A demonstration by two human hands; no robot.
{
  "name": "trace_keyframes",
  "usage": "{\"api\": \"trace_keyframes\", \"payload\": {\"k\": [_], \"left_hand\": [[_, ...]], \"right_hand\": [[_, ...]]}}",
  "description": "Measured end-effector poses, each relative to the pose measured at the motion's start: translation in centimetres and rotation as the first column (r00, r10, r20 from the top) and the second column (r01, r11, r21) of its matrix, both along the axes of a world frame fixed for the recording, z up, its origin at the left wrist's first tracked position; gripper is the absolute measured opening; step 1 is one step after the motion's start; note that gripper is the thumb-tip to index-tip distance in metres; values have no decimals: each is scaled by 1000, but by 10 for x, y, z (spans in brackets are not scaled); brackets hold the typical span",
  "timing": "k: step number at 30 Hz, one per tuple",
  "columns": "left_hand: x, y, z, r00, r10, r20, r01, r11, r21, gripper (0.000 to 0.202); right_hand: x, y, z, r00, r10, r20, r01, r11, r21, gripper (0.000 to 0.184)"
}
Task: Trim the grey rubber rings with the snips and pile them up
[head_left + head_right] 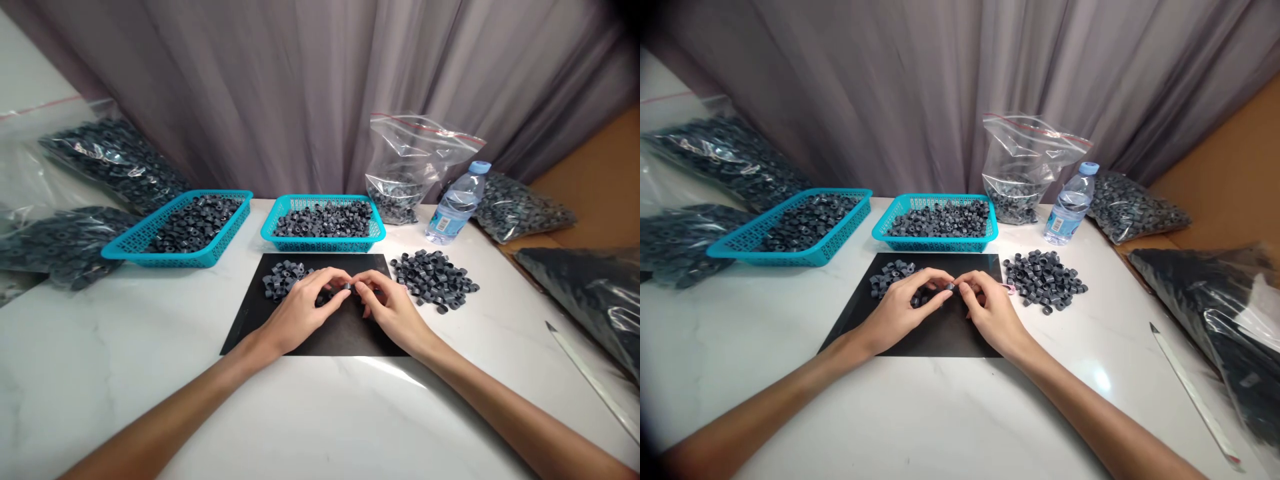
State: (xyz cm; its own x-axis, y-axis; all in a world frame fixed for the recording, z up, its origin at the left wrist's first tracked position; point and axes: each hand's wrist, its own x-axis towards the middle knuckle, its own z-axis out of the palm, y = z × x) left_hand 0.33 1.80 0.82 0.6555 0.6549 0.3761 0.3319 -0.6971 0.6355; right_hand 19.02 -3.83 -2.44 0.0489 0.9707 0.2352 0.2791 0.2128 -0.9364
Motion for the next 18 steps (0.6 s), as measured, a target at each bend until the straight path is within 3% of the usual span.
{"api": "trace_keyframes", "payload": {"k": [2,6,12,18], "left_hand": [[1,-1,3,995,-17,99,32,988,-152,17],[4,-2,6,965,-55,255,158,902,-402,17],[5,-2,4,949,-38,313,202,836,-511,25],[5,-2,7,937,41,347,189,776,-601,28]], "right_hand": [[0,-1,-1,1000,-3,29,2,1000,28,27],[0,-5,-4,997,-40,62,37,998,54,29],[-2,-7,-3,992,-126,28,123,988,99,33],[-5,-9,4,975,-144,171,107,973,206,29]]}}
